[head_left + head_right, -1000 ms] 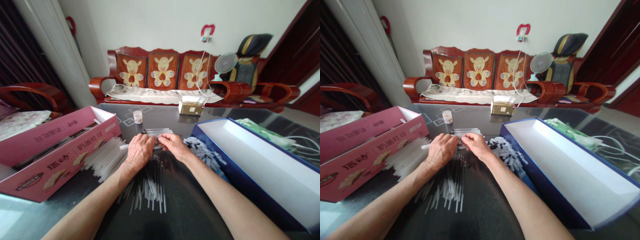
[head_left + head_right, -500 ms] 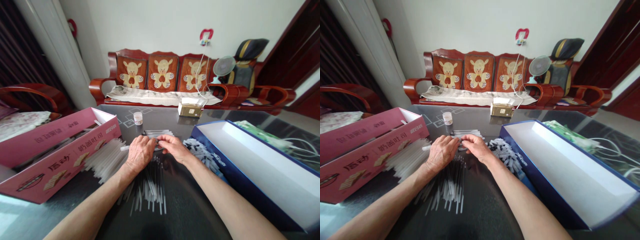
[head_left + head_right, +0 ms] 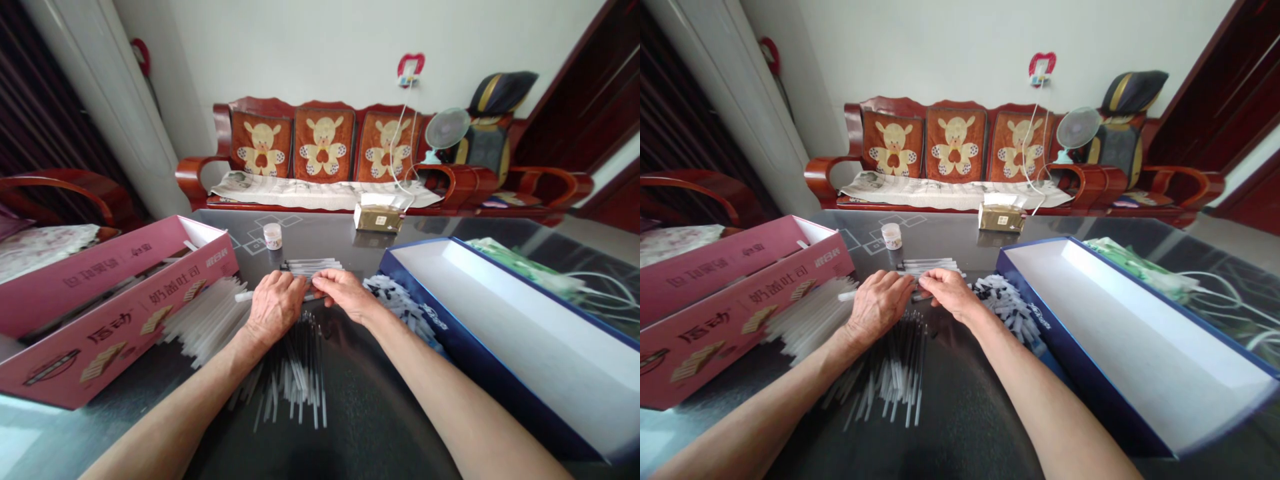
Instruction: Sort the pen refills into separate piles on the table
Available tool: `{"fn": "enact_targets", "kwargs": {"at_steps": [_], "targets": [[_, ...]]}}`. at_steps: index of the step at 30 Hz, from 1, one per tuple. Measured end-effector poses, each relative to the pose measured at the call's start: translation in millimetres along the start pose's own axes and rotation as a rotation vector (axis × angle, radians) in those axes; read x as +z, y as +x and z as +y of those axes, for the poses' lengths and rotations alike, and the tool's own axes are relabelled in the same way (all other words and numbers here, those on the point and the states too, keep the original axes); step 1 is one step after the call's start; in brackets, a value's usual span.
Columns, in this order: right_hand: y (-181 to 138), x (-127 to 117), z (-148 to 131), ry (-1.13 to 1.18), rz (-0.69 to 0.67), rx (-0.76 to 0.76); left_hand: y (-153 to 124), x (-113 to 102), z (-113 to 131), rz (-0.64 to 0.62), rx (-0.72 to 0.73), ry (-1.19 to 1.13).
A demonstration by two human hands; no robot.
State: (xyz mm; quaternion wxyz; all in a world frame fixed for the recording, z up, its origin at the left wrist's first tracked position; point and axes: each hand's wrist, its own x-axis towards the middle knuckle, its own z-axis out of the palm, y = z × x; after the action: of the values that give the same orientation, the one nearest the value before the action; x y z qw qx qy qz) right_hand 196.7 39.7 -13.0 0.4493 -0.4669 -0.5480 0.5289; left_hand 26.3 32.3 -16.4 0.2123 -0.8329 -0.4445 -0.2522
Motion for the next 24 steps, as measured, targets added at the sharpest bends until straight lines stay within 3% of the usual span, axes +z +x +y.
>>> {"fn": "enact_targets", "kwargs": {"at_steps": [3, 6, 10, 15, 19, 24], "targets": [[-1, -1, -3, 0.095, -0.018, 0.070, 0, 0, -1, -0.010, -0.011, -0.007], [1, 1, -4, 0.051, 0.038, 0.146, -1, 1, -1, -0.012, -0.006, -0.011], [2, 3, -2, -0.034, 0.077, 0.126, -1, 0, 0, -0.013, 0.009, -0.017], [-4, -2, -6, 0.044, 0.004, 0.083, 0, -3, 2, -0.007, 0.027, -0.012], [-8, -4, -7, 0.134, -0.060, 0.176, -1, -4, 3, 0.008, 0.030, -0.016], [-7, 3, 0, 0.012, 0.067, 0.165, -1, -1, 2, -0.019, 0.038, -0.041]]}}
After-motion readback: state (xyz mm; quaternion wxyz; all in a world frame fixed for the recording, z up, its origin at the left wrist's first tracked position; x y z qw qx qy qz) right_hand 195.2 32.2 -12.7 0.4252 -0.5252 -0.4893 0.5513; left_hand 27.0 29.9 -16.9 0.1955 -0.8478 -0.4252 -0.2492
